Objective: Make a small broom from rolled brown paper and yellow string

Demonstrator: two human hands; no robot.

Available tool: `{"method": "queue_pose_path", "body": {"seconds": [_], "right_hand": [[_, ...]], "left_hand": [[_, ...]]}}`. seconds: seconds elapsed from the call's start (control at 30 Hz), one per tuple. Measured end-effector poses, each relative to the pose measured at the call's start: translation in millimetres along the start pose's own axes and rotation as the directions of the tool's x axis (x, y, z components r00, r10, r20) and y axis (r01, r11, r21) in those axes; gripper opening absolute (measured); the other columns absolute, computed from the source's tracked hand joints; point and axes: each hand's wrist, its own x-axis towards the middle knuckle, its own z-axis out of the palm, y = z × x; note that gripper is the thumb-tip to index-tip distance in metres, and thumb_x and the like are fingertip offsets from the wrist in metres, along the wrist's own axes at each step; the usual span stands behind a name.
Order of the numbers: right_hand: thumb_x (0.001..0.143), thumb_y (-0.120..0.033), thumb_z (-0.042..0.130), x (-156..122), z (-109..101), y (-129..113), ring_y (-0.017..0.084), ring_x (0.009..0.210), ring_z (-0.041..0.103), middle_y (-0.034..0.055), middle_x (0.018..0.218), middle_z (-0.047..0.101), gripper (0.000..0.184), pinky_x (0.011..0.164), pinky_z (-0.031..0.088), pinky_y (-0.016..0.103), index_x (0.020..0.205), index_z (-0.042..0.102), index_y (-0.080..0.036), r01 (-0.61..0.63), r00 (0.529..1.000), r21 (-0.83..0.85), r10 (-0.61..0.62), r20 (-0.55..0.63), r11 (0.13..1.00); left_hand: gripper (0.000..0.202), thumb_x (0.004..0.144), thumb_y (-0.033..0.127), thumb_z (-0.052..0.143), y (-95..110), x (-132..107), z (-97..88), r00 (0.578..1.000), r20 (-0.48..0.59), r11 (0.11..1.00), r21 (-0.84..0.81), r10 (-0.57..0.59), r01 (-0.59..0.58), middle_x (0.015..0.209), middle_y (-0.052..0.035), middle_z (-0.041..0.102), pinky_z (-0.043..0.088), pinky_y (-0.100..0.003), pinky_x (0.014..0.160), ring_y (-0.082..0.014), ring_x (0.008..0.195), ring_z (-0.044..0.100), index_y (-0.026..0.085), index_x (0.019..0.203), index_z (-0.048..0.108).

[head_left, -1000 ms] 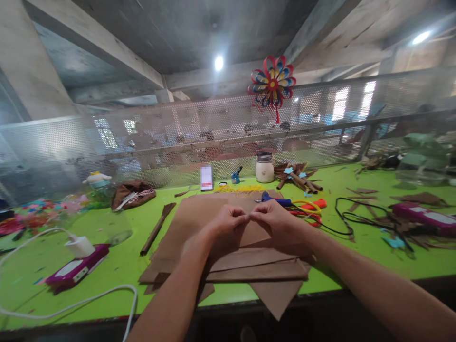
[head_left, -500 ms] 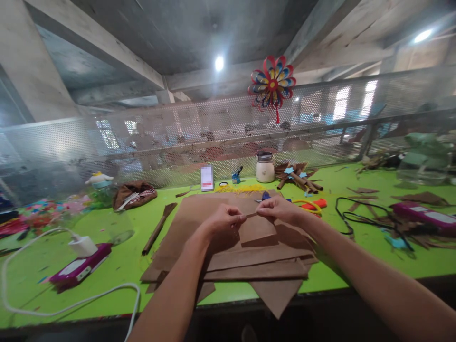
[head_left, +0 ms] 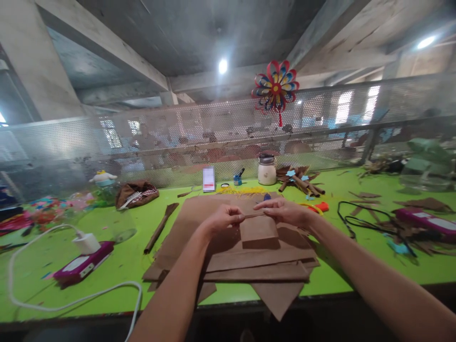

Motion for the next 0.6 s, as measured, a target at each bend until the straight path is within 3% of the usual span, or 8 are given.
{"method": "queue_pose_path", "body": {"seconds": [0.1,0.17,0.27,0.33,0.47,0.6], "right_hand": [[0.077,-0.034,0.058,1,0,0,0.006,0.048,0.031,-0.0074,0.052,0.034,0.044,0.048,0.032,0.019,0.118,0.055,-0.017,0.017,1.0,0.034,-0.017,-0.004,0.999],[0.078,-0.032,0.057,1,1,-1,0.006,0.05,0.037,-0.0058,0.055,0.041,0.043,0.051,0.036,0.02,0.118,0.054,-0.017,0.044,0.998,0.079,-0.041,-0.039,0.996],[0.079,-0.031,0.056,2,4,-5,0.01,0.066,0.053,0.0024,0.076,0.059,0.04,0.063,0.043,0.024,0.116,0.055,-0.016,0.132,0.985,0.2,-0.105,-0.14,0.971],[0.078,-0.031,0.058,1,7,-7,0.013,0.074,0.057,0.0062,0.089,0.063,0.037,0.068,0.045,0.026,0.112,0.057,-0.016,0.177,0.976,0.255,-0.136,-0.17,0.951],[0.07,-0.025,0.067,-2,17,-10,0.015,0.075,0.06,0.0065,0.091,0.065,0.037,0.068,0.046,0.027,0.105,0.061,-0.016,0.155,0.988,0.212,-0.15,-0.039,0.965],[0.07,-0.028,0.067,-2,25,-11,0.015,0.074,0.059,0.0056,0.08,0.065,0.026,0.071,0.045,0.028,0.09,0.066,-0.013,0.227,0.973,0.079,-0.229,0.017,0.971]], "left_hand": [[0.027,0.067,0.038,0.064,-3,0,-1.7,1.0,0.006,0.999,-0.041,-0.002,0.002,0.055,0.0019,0.051,0.033,-0.022,0.054,-0.0082,0.053,0.044,0.011,0.069,0.059],[0.026,0.067,0.036,0.065,-5,0,-2.3,1.0,-0.008,0.997,-0.08,-0.017,0.016,0.055,0.002,0.051,0.034,-0.022,0.055,-0.0082,0.052,0.045,0.011,0.069,0.059],[0.026,0.067,0.036,0.066,-5,-1,-2.1,1.0,-0.017,0.986,-0.165,-0.018,0.015,0.056,0.0024,0.05,0.035,-0.022,0.056,-0.008,0.052,0.047,0.011,0.072,0.06],[0.028,0.067,0.037,0.066,-3,-2,-1.2,1.0,0.009,0.97,-0.244,-0.003,0.005,0.058,0.0024,0.05,0.036,-0.022,0.057,-0.0077,0.052,0.047,0.011,0.074,0.06],[0.027,0.068,0.035,0.067,4,-6,3.5,0.993,0.118,0.914,-0.406,0.024,0.026,0.063,0.0009,0.052,0.035,-0.021,0.057,-0.0065,0.054,0.047,0.011,0.077,0.059],[0.027,0.072,0.035,0.063,6,-12,15.2,0.969,0.243,0.906,-0.416,0.029,0.077,0.068,-0.0038,0.059,0.036,-0.022,0.06,-0.0087,0.059,0.052,0.01,0.081,0.061]]}}
